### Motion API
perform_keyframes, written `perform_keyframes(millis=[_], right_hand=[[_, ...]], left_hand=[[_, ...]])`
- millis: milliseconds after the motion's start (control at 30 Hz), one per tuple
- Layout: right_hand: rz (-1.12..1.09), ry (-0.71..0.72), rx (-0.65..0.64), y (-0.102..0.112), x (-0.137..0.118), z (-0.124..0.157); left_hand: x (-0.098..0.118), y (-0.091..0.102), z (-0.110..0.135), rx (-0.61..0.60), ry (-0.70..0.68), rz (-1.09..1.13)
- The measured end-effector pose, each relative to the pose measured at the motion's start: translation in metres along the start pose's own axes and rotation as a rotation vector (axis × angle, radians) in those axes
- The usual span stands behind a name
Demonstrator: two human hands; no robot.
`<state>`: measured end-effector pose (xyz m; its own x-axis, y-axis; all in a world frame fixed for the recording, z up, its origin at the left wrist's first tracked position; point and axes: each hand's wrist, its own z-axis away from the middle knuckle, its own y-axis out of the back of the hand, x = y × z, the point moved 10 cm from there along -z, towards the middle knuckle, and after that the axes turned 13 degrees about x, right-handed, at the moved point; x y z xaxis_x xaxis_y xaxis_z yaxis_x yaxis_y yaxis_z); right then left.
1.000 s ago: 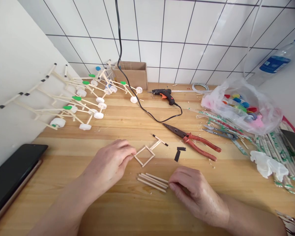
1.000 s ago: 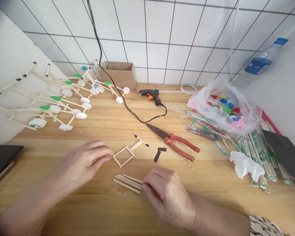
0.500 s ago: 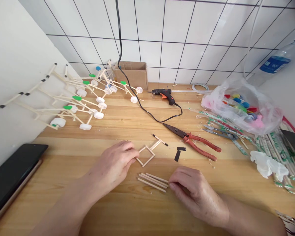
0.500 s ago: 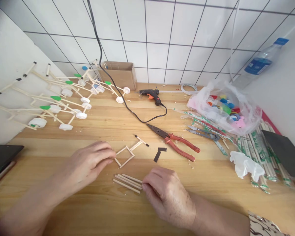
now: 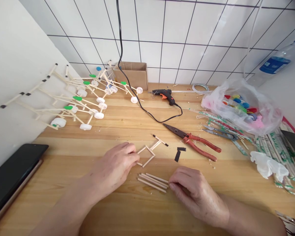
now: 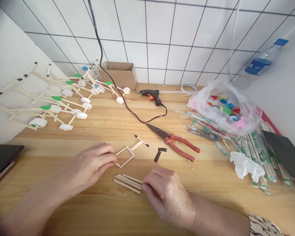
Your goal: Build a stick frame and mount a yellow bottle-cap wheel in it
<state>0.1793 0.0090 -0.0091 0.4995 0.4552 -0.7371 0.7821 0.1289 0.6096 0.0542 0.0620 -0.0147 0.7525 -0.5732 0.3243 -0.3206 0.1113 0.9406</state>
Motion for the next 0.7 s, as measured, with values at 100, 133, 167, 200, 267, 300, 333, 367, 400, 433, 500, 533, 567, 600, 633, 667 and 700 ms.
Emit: perform_keyframes(millis=[100,133,167,200,267,300,333,367,400,433,500,533,567,600,633,667,700], right_hand=[[0.001,-0.006,-0.002,0.000,0.001,0.000],[0.002,-0.007,-0.002,0.000,0.001,0.000],[0.005,-0.006,-0.001,0.000,0.002,0.000],[0.007,-0.004,0.002,0.000,0.002,0.000],[0.006,-0.001,0.001,0.000,0.001,0.000],[0.005,-0.001,0.001,0.000,0.001,0.000],[0.006,-0.002,0.000,0.000,0.001,0.000],[0.007,-0.002,0.000,0.000,0.001,0.000],[0.010,-0.003,-0.002,0.000,0.001,0.000],[0.014,-0.002,-0.002,0.000,0.001,0.000],[0.021,0.004,-0.002,0.000,0.001,0.000],[0.022,0.007,-0.002,0.000,0.001,0.000],[0.022,0.010,0.002,0.000,0.001,0.001],[0.021,0.013,0.004,0.001,0.000,0.001],[0.019,0.015,0.008,0.001,0.000,0.001],[0.017,0.018,0.011,0.001,0.000,0.001],[0.016,0.021,0.012,0.001,-0.001,0.002]], left_hand=[[-0.002,-0.001,0.003,-0.022,0.008,-0.002],[-0.003,-0.002,0.005,-0.028,0.008,-0.003],[-0.003,-0.002,0.006,-0.034,0.005,-0.006],[-0.003,-0.003,0.008,-0.045,0.001,-0.009],[-0.003,-0.004,0.010,-0.073,-0.009,-0.017],[-0.002,-0.005,0.011,-0.087,-0.012,-0.025],[-0.002,-0.005,0.012,-0.099,-0.014,-0.032],[-0.002,-0.004,0.013,-0.106,-0.014,-0.039],[-0.002,-0.004,0.014,-0.109,-0.015,-0.043],[-0.001,-0.003,0.014,-0.113,-0.013,-0.047],[-0.001,-0.003,0.015,-0.121,-0.008,-0.048],[-0.001,-0.003,0.016,-0.123,-0.010,-0.045],[0.000,-0.003,0.016,-0.123,-0.016,-0.041],[0.001,-0.003,0.016,-0.120,-0.023,-0.037],[0.001,-0.003,0.016,-0.119,-0.030,-0.034],[0.002,-0.003,0.016,-0.119,-0.036,-0.032],[0.002,-0.004,0.016,-0.125,-0.039,-0.033]])
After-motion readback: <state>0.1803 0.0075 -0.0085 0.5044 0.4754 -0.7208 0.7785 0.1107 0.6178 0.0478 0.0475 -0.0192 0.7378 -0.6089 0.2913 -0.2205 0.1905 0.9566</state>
